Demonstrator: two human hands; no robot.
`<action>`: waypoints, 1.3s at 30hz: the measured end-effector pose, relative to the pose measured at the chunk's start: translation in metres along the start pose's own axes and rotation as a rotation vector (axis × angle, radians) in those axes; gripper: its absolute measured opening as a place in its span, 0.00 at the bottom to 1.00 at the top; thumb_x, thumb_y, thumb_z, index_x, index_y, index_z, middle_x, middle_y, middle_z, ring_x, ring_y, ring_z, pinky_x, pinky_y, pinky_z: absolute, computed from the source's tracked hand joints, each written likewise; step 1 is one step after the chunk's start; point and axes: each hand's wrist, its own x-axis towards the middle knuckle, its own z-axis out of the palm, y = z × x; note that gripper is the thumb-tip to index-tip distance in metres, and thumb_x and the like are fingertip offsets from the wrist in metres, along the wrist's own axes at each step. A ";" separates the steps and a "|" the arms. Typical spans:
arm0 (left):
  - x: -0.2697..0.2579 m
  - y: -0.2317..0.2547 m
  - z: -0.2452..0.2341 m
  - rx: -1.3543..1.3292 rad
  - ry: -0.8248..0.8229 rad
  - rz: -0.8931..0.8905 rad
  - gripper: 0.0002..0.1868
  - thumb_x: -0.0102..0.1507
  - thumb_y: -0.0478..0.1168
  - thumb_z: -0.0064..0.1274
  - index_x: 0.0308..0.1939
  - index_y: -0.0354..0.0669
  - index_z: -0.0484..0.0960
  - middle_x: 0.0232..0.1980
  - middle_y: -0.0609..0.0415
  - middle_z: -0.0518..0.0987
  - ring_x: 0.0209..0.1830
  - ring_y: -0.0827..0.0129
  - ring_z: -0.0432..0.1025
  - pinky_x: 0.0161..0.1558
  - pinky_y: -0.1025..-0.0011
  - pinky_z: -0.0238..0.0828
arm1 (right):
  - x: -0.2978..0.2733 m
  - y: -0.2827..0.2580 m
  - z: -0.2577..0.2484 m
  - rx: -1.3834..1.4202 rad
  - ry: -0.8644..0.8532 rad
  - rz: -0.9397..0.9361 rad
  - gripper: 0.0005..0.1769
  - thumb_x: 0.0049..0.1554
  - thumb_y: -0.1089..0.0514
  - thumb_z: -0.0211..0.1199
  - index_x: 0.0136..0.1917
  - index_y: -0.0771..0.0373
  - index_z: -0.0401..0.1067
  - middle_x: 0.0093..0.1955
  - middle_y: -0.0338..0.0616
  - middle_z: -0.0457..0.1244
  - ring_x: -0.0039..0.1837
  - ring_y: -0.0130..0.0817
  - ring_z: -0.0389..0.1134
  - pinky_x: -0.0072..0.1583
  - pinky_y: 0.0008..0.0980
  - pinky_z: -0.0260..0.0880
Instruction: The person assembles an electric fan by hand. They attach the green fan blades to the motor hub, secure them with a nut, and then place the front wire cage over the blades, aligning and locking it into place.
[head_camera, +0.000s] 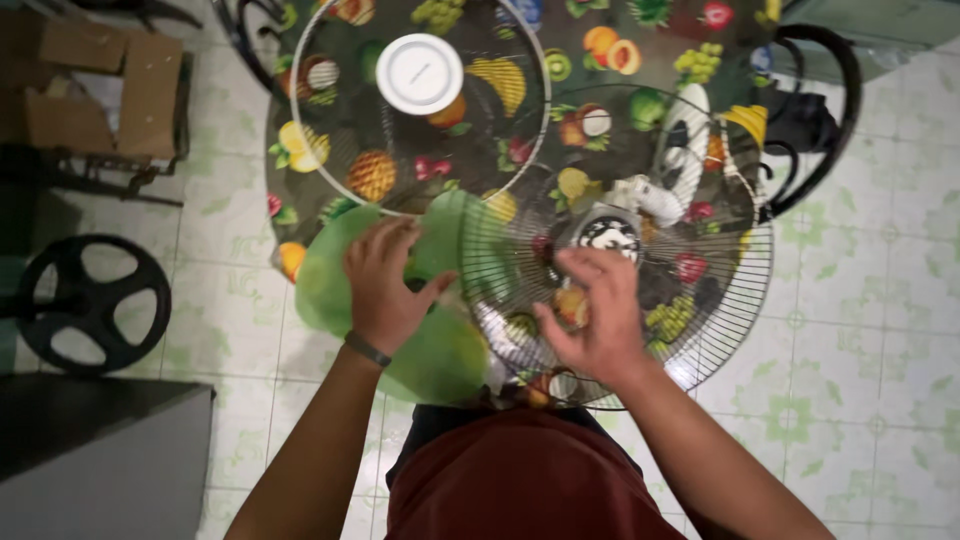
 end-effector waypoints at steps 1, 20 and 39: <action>-0.007 -0.007 -0.004 -0.001 0.008 -0.025 0.34 0.58 0.56 0.69 0.61 0.43 0.78 0.67 0.50 0.74 0.70 0.51 0.63 0.69 0.49 0.53 | 0.003 -0.011 0.006 0.046 -0.017 -0.010 0.34 0.48 0.61 0.75 0.65 0.66 0.66 0.63 0.53 0.61 0.64 0.51 0.63 0.63 0.46 0.66; -0.120 -0.120 -0.011 0.096 0.031 -0.339 0.31 0.55 0.46 0.64 0.60 0.42 0.76 0.63 0.44 0.72 0.64 0.45 0.63 0.64 0.49 0.59 | -0.062 -0.075 0.166 0.078 -0.650 0.421 0.39 0.48 0.55 0.70 0.69 0.63 0.59 0.64 0.60 0.59 0.68 0.58 0.58 0.68 0.49 0.61; -0.111 -0.158 0.041 -0.564 0.199 -1.176 0.32 0.56 0.40 0.63 0.61 0.35 0.68 0.53 0.44 0.79 0.48 0.58 0.78 0.48 0.63 0.77 | -0.021 -0.059 0.215 -0.026 -0.470 0.611 0.33 0.51 0.50 0.73 0.65 0.61 0.66 0.62 0.52 0.62 0.66 0.53 0.63 0.66 0.46 0.63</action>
